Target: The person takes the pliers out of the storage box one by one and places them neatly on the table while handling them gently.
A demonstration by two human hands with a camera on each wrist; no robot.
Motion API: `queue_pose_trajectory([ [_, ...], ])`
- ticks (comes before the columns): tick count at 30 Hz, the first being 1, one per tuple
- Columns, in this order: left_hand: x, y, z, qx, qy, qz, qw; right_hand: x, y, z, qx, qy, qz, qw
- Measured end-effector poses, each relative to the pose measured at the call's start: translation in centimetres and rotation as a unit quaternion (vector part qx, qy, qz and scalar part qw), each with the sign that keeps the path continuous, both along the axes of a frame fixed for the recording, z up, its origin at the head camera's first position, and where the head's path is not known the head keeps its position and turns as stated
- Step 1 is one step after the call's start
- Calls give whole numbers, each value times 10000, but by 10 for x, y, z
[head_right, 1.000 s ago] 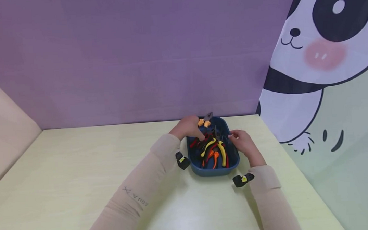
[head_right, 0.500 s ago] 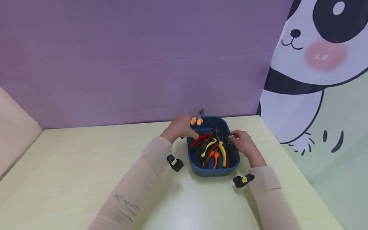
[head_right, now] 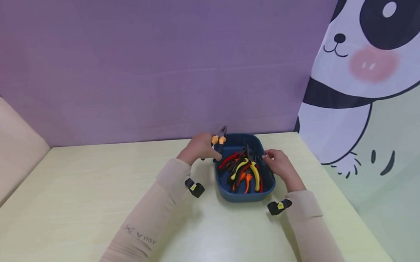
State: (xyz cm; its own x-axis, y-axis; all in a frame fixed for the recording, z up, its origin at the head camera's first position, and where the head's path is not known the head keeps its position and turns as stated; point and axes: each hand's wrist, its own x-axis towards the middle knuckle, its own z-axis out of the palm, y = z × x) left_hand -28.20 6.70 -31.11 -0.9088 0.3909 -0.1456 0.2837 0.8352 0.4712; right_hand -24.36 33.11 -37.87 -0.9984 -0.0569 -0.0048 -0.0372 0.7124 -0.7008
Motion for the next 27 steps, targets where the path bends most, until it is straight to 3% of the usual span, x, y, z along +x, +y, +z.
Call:
queue_pose_trajectory([
  [8,0,-10,-3,233,-95,139,9996,1,0,1,63,33,-25,10000],
  [15,-1,-17,-12,106,-37,153,9998,0,1,1,112,59,-16,9999],
  [27,0,-26,-21,311,-250,362,9985,-1,-2,1,162,-15,-74,9998],
])
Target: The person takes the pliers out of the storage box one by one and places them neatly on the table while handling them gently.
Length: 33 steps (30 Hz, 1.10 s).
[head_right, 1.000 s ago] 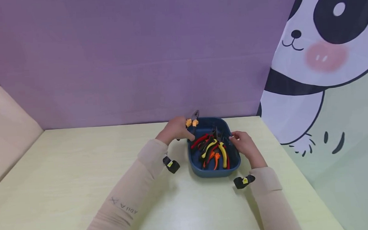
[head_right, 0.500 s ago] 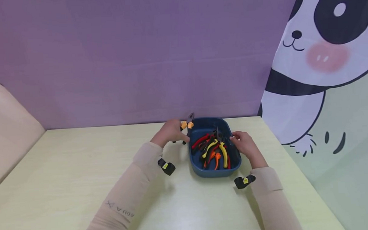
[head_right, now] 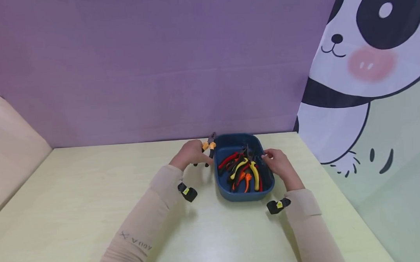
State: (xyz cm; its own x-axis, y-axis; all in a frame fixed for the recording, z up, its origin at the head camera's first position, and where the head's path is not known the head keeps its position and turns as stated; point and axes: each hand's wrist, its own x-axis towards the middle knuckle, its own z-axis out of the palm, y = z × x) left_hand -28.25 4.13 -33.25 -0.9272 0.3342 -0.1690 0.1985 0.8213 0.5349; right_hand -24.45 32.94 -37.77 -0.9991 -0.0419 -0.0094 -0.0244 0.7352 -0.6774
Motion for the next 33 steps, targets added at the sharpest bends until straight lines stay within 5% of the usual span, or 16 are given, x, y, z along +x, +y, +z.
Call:
queue_pose_trajectory([
  [33,-2,-20,-34,-222,-152,302,9992,5,-3,2,107,164,36,9998],
])
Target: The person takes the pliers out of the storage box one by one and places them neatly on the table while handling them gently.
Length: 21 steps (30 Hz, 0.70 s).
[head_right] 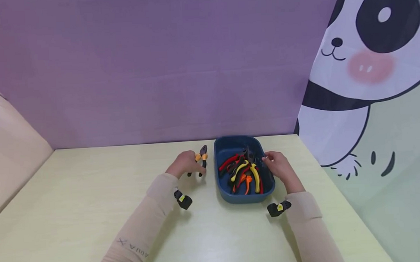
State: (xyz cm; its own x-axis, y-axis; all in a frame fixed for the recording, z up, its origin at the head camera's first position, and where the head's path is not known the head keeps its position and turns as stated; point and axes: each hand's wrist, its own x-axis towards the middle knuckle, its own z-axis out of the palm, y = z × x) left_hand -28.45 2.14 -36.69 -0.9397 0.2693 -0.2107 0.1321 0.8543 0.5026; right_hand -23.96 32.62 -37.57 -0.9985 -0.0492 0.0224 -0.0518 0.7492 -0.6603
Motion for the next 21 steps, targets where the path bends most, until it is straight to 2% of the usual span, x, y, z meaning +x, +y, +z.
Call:
queue_pose_trajectory([
  [7,0,-3,-7,-103,-21,-7,9999,0,1,-3,-102,-14,-29,9999],
  [21,-1,-3,-13,-221,-142,109,9996,-1,0,-3,-42,-58,-38,10000],
])
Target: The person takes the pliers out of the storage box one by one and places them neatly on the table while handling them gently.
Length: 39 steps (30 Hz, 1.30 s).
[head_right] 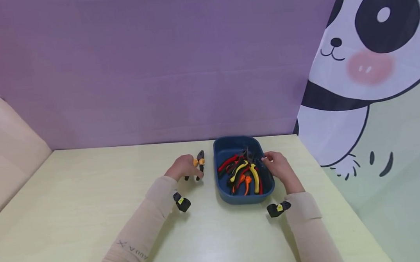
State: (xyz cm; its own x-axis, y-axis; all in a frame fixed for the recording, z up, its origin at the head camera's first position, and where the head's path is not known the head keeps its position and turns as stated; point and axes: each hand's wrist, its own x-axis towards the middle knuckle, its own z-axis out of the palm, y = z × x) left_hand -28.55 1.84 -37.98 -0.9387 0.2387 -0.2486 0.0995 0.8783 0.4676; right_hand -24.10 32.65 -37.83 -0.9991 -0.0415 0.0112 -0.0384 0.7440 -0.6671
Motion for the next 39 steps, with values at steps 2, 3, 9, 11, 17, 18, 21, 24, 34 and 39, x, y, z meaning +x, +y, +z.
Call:
queue_pose_trajectory([
  [2,1,0,-1,20,-5,15,10000,0,0,0,29,-2,2,10000],
  [3,1,0,-1,28,-16,32,10000,-1,1,0,40,-23,4,10000],
  [9,2,0,-3,5,-46,80,10000,-1,0,-1,162,103,32,9998],
  [11,2,0,-3,-5,-49,78,10000,-1,0,-1,147,116,35,9998],
  [17,4,2,-2,-73,-22,62,10000,-1,0,0,96,112,48,9999],
  [18,4,2,-2,-85,-12,55,9999,-1,0,0,100,129,54,9999],
  [21,5,3,0,-121,9,53,9999,-1,0,0,99,163,64,9998],
  [24,4,4,-1,-108,-1,91,9999,-1,0,0,105,193,68,9997],
  [34,3,8,-9,-37,276,-28,9996,0,1,1,230,115,3,9997],
  [39,4,10,-9,-72,357,-8,9993,0,1,1,206,137,13,9997],
])
